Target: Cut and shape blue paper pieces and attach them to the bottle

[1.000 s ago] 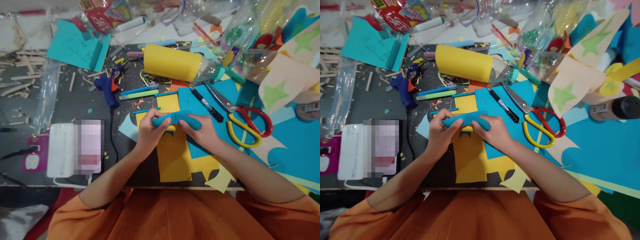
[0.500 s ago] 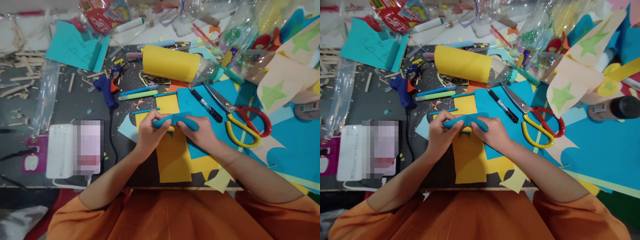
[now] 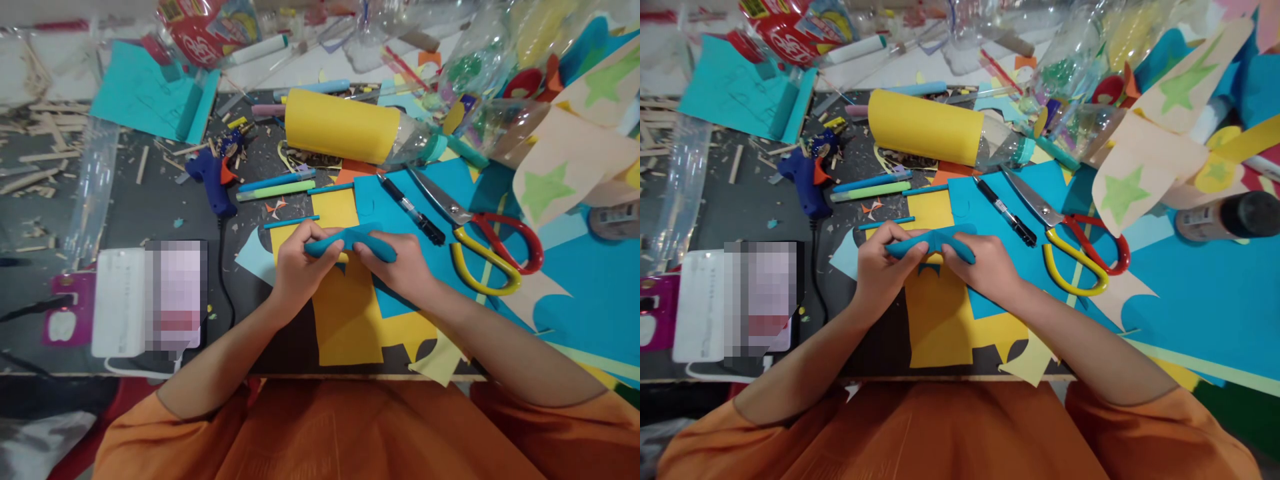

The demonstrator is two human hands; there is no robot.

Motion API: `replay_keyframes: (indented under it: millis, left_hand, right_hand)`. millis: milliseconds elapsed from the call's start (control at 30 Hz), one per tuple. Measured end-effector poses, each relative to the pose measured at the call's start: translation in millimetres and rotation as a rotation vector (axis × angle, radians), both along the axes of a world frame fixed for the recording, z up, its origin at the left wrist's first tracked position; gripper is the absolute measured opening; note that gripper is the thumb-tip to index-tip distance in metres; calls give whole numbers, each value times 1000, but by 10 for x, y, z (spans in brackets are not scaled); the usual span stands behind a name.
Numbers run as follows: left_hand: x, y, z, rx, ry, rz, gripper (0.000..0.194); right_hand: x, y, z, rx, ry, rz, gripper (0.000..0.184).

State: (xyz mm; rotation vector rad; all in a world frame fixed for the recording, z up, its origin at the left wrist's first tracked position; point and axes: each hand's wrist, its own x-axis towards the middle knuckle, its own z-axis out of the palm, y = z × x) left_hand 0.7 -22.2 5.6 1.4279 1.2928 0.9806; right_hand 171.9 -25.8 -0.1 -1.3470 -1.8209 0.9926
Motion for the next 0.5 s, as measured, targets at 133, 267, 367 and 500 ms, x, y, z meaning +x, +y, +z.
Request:
replay_keyframes:
  millis: [133,267,367,500]
  left_hand:
    - [1,-9,-13,-16,-21,2,30]
    - [1,-12,-10,-25,-46,-5,32]
    - [0,-10,-4,-29,-29,-11,34]
    - [1,-7,-2,-10,-20,-18,34]
  right_hand:
    - [4,1,-11,0,-3,8,43]
    - [3,-1,-8,5,5,13,42]
    - [4,0,-3,6,-6,20,42]
    - [4,2,3,11,-32,11,40]
